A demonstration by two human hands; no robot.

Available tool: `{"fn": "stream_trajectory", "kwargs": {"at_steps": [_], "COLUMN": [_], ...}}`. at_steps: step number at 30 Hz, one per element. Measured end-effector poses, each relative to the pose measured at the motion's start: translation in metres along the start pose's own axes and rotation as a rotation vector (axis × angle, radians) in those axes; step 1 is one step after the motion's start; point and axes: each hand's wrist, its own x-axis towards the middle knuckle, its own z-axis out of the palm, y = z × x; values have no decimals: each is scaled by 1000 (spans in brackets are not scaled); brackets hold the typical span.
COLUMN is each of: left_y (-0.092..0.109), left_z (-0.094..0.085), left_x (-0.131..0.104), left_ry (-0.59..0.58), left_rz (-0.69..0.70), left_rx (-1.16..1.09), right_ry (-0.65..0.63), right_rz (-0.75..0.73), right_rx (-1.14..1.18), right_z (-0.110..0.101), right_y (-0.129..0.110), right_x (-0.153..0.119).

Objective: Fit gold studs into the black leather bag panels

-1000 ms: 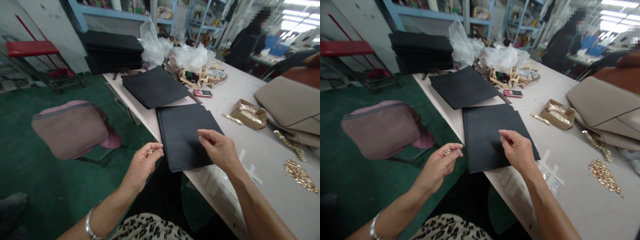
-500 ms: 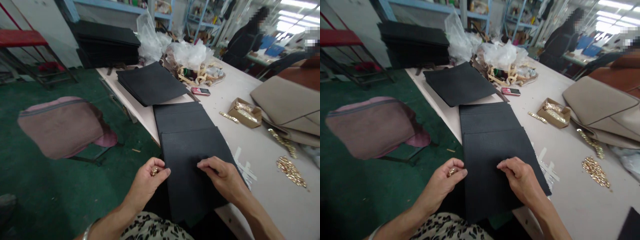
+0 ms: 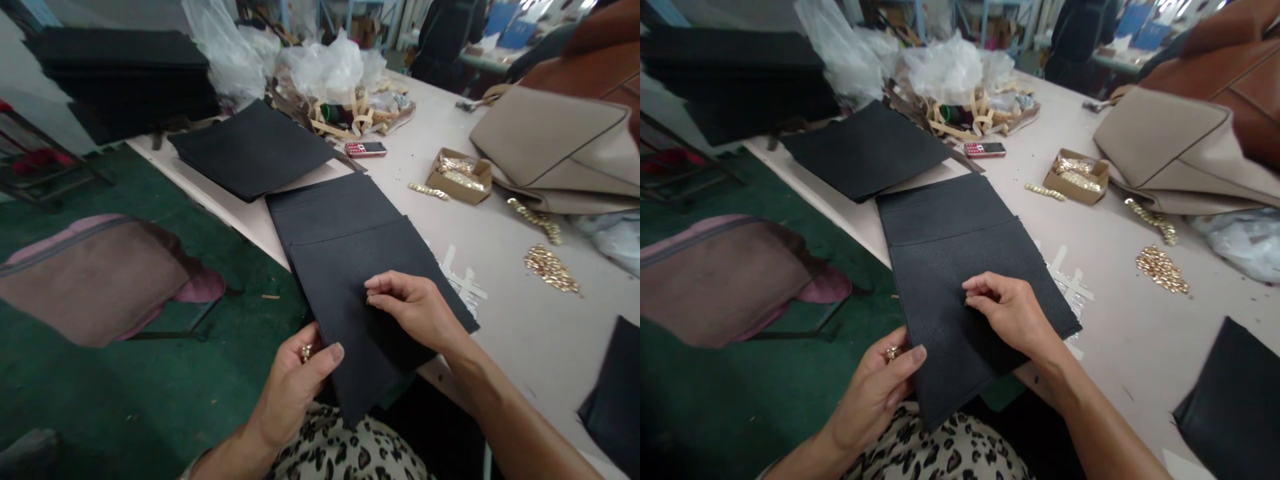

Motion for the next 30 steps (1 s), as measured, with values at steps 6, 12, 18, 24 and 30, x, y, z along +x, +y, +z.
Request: {"fn": "stream_trajectory", "kwargs": {"at_steps": [6, 12, 18, 24, 30], "left_y": [16, 25, 17, 9, 6], "left_z": [6, 5, 4, -1, -4], "left_x": [-5, 19, 34, 36, 39], "left_ry": [-79, 89, 107, 118, 109], "left_rz": [7, -84, -145, -189, -171], "left_rx": [149, 60, 51, 36, 41], "right_ry": [-27, -52, -74, -47, 2], "right_rz": [69, 129, 105, 85, 86], "right_rx": [174, 283, 221, 183, 214], "right_z": [3, 4, 5, 7, 9], "right_y": [2, 1, -4, -4, 2], "right_x": [7, 10, 10, 8, 7]}}
